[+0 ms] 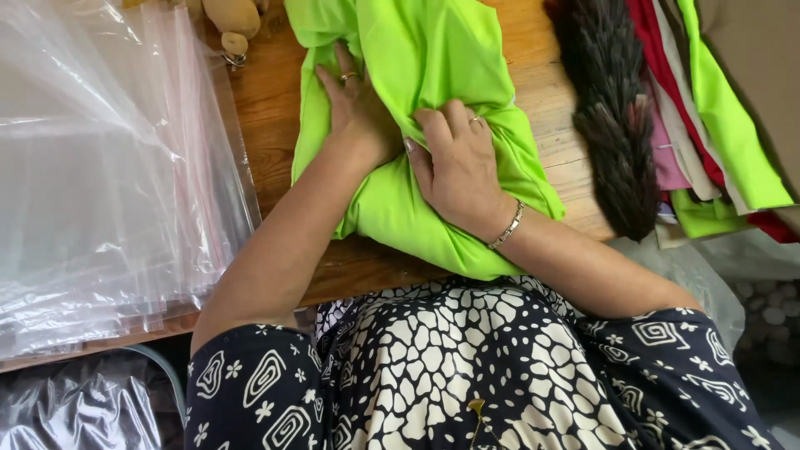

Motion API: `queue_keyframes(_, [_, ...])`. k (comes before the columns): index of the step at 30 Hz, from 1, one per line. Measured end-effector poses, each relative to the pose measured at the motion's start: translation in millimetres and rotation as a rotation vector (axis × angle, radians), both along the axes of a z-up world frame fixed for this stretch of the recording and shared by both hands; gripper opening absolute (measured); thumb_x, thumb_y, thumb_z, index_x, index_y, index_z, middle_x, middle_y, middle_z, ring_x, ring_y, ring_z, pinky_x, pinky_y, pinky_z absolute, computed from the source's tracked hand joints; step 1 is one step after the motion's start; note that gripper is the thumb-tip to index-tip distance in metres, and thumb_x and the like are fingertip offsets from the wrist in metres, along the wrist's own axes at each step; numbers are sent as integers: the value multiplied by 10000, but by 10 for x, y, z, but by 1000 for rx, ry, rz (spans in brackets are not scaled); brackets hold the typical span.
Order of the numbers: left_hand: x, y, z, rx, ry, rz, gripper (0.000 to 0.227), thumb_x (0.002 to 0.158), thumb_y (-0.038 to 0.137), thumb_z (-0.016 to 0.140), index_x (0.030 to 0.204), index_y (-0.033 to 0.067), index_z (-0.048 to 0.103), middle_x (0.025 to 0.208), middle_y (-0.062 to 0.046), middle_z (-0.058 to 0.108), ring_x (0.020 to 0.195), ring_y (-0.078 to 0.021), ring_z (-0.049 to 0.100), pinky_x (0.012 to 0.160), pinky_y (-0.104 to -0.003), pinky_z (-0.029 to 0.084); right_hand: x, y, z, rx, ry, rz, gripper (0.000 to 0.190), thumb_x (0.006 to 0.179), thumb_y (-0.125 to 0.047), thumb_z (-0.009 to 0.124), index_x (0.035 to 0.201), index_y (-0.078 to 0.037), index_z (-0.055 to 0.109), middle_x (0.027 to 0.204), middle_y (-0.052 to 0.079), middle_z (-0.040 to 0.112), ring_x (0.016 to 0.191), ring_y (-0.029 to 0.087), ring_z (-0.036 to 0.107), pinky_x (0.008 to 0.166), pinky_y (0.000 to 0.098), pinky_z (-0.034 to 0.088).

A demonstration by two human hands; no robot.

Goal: Stuffing a fabric cover with foam and shaping the cushion by patting and smoothing the surface to distribute the filling.

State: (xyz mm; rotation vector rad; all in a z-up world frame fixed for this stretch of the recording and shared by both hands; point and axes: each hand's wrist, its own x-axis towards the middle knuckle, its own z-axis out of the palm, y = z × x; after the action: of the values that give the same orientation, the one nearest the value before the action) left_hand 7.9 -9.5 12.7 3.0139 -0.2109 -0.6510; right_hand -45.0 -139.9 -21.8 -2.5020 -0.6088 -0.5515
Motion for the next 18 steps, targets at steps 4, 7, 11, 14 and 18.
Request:
queue_keyframes(4, [-83, -9, -166, -193, -239, -82, 401, 778, 62, 535, 1167, 28, 449, 1412, -189, 343, 1309, -383, 185, 1098, -565, 127, 545, -214, -144, -114, -15, -44, 130, 898, -126, 501, 992, -36, 510, 840, 79, 465, 690, 181, 410, 615, 308, 360])
queue_keyframes(7, [-397, -33, -354, -172, -363, -343, 254, 728, -98, 592, 959, 5, 616, 1129, -144, 483, 1062, -296, 431, 956, -451, 325, 1169, -551, -353, -219, 109, -267, 113, 825, -141, 502, 873, -39, 491, 935, 181, 507, 881, 337, 436, 763, 443, 336])
queue_keyframes(11, [-568, -22, -456, -262, -396, -424, 310, 786, -165, 466, 997, 59, 509, 888, -109, 532, 824, -241, 502, 789, -403, 454, 1333, -394, -80, -277, 508, -339, 632, 946, -452, 305, 1396, -14, 377, 1433, 287, 206, 1285, 552, 181, 983, 742, 127])
queue_keyframes(14, [-289, -71, -562, -293, -430, 35, 958, 551, 139, 712, 1362, -67, 247, 1280, -225, 347, 1137, -414, 370, 1022, -517, 268, 1257, -228, -300, -186, 136, -174, 368, 909, -360, 629, 1087, -64, 504, 956, 203, 544, 821, 466, 527, 667, 555, 404])
queue_keyframes(18, [271, 130, -737, -441, -318, 296, 1143, 988, 549, 631, 1362, 120, -361, 1536, -202, -218, 1424, -422, -126, 1142, -581, -61, 393, 130, 122, -110, -40, -65, 224, 911, -241, 550, 746, -128, 449, 688, -16, 379, 667, 151, 347, 648, 268, 315])
